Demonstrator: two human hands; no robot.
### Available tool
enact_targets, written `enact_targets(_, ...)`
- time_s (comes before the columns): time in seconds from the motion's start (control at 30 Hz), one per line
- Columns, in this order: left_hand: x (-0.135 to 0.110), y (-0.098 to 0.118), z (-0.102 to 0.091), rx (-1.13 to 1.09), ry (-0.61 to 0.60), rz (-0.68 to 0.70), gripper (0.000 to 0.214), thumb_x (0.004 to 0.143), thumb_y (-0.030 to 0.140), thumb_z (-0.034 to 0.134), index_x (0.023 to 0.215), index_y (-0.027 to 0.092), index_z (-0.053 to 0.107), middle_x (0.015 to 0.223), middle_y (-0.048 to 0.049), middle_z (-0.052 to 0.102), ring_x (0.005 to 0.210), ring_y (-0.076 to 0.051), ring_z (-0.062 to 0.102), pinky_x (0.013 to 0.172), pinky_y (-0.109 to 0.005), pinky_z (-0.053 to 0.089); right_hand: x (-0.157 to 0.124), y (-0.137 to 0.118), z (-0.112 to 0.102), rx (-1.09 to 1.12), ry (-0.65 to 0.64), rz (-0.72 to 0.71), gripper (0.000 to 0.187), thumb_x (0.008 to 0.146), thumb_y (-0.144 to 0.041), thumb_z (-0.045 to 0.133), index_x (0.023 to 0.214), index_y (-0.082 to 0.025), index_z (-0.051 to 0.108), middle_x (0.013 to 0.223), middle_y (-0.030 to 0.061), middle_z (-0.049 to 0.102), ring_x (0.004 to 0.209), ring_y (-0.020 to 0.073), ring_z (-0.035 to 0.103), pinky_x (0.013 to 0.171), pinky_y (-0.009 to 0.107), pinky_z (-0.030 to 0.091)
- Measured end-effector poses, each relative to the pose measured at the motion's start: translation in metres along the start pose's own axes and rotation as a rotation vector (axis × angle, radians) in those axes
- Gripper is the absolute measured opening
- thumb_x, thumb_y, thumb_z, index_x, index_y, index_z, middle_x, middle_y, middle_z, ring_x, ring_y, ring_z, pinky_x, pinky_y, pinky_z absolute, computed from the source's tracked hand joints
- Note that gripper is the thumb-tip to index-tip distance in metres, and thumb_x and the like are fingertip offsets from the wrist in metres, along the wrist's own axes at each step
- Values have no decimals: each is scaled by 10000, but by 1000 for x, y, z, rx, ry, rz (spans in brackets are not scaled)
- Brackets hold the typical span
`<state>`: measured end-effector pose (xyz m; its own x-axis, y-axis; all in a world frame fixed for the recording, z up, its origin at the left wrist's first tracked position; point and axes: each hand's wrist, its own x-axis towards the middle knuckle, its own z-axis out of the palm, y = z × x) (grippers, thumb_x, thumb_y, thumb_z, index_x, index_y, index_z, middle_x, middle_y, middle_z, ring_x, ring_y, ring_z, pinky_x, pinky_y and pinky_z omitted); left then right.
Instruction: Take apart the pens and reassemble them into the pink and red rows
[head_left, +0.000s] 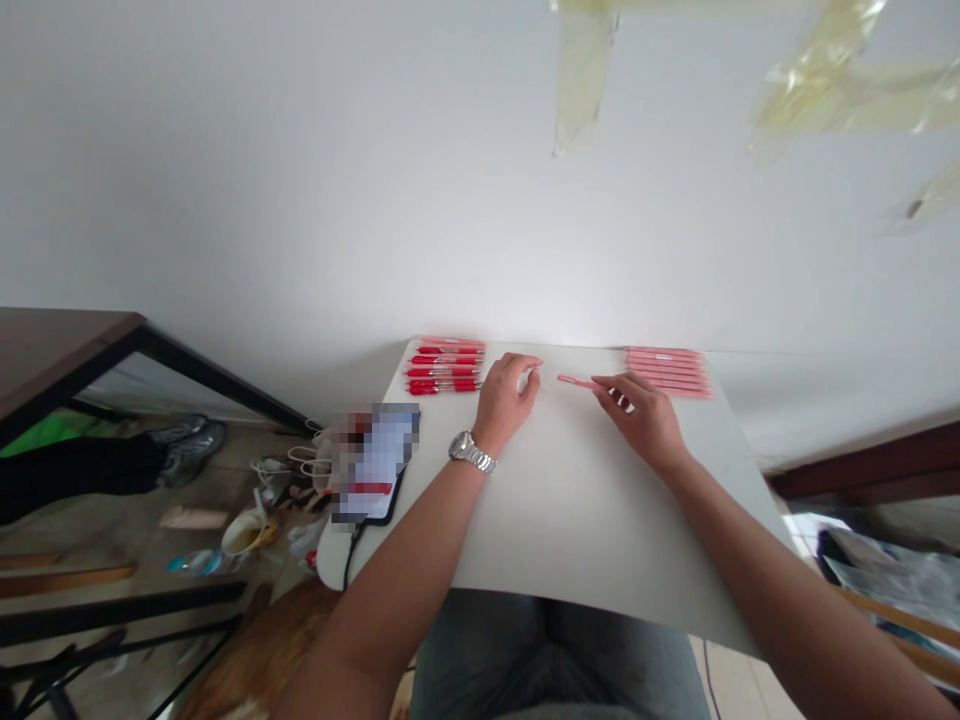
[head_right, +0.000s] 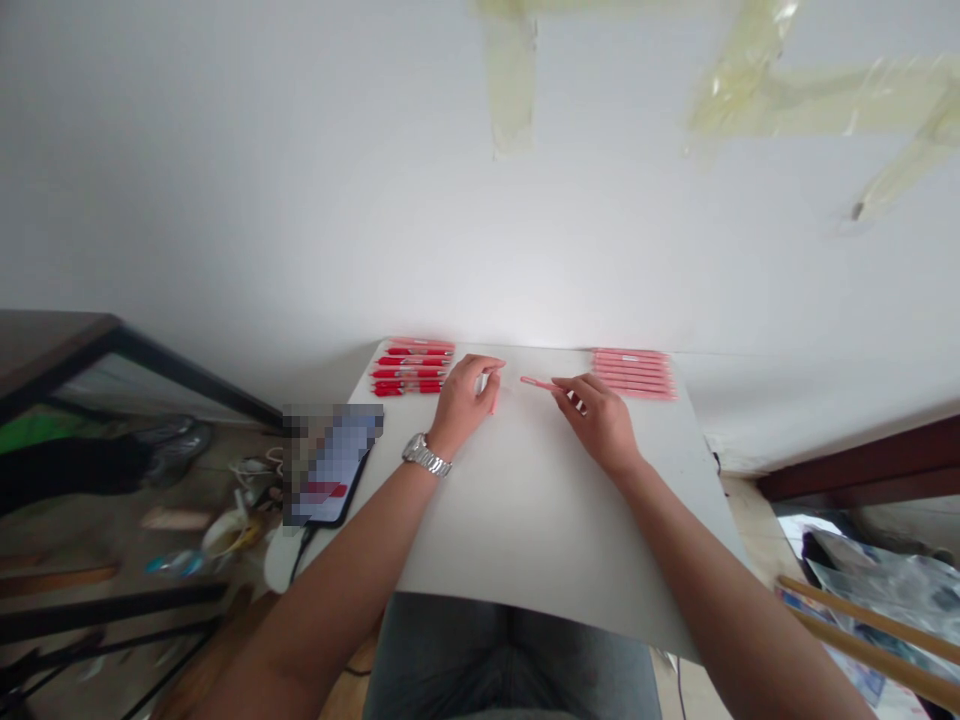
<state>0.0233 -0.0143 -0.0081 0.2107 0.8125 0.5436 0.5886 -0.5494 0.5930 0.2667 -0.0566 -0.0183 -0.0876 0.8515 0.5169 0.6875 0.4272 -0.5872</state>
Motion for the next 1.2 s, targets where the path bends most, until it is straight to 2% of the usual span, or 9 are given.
enact_targets(0.2,-2,5,1,38,-68,28,170,1012,228,561,1125,210,685,1098,-56,696,1049,-201,640,1004,-369,511,1,9,-1,84,177,216,346,985,-498,605,1096,-214,768,961,76,747,730,191,693,653,330,559)
enact_targets(0.27,-5,15,3,72,-121,69,182,1009,282,585,1145,216,686,1108,-59,686,1048,-212,627,1012,-386,503,0,11,1,173,210,330,374,969,-520,614,1112,-207,759,915,69,746,702,190,684,618,323,546)
enact_targets(0.33,-11,29,8,67,-237,157,240,1005,342,604,1204,234,681,1174,-65,673,1097,-221,612,1032,-396,495,-1,11,5,253,177,425,400,966,-537,606,1144,-209,748,830,50,725,629,177,642,560,308,508)
enact_targets(0.43,-20,49,15,75,-400,236,262,1003,403,611,1219,276,689,1213,-53,670,1120,-229,610,1111,-453,442,-1,12,8,342,182,423,389,958,-530,620,1150,-213,738,873,45,721,661,161,634,626,310,517)
enact_targets(0.57,-24,60,22,34,-514,287,277,1004,394,612,1231,261,696,1221,-57,671,1121,-216,607,1101,-406,450,-1,11,12,490,203,416,360,947,-532,642,1134,-237,725,936,34,701,711,142,617,663,295,519)
enact_targets(0.77,-22,55,21,19,-548,236,278,1005,382,606,1237,262,700,1239,-68,660,1145,-225,603,1105,-416,458,-1,7,18,762,178,552,400,883,-629,686,1019,-254,708,802,2,603,649,137,548,467,233,420)
enact_targets(0.93,-25,49,26,13,-543,299,307,993,373,627,1274,265,689,1252,-61,638,1143,-214,587,1105,-384,468,3,7,20,959,235,567,361,794,-566,813,923,-245,709,881,-1,619,721,110,558,640,237,517)
enact_targets(1.03,-27,45,30,25,-548,357,341,995,362,621,1319,274,675,1273,-73,616,1169,-222,571,1111,-388,474,4,10,19,948,263,583,360,801,-568,804,902,-243,685,871,0,617,720,112,561,657,247,523)
enact_targets(1.2,-26,43,33,62,-557,397,327,1025,329,559,1327,300,680,1272,-70,631,1197,-228,572,1123,-410,470,4,17,15,749,270,512,384,891,-620,665,973,-246,645,914,27,633,740,140,593,686,293,551)
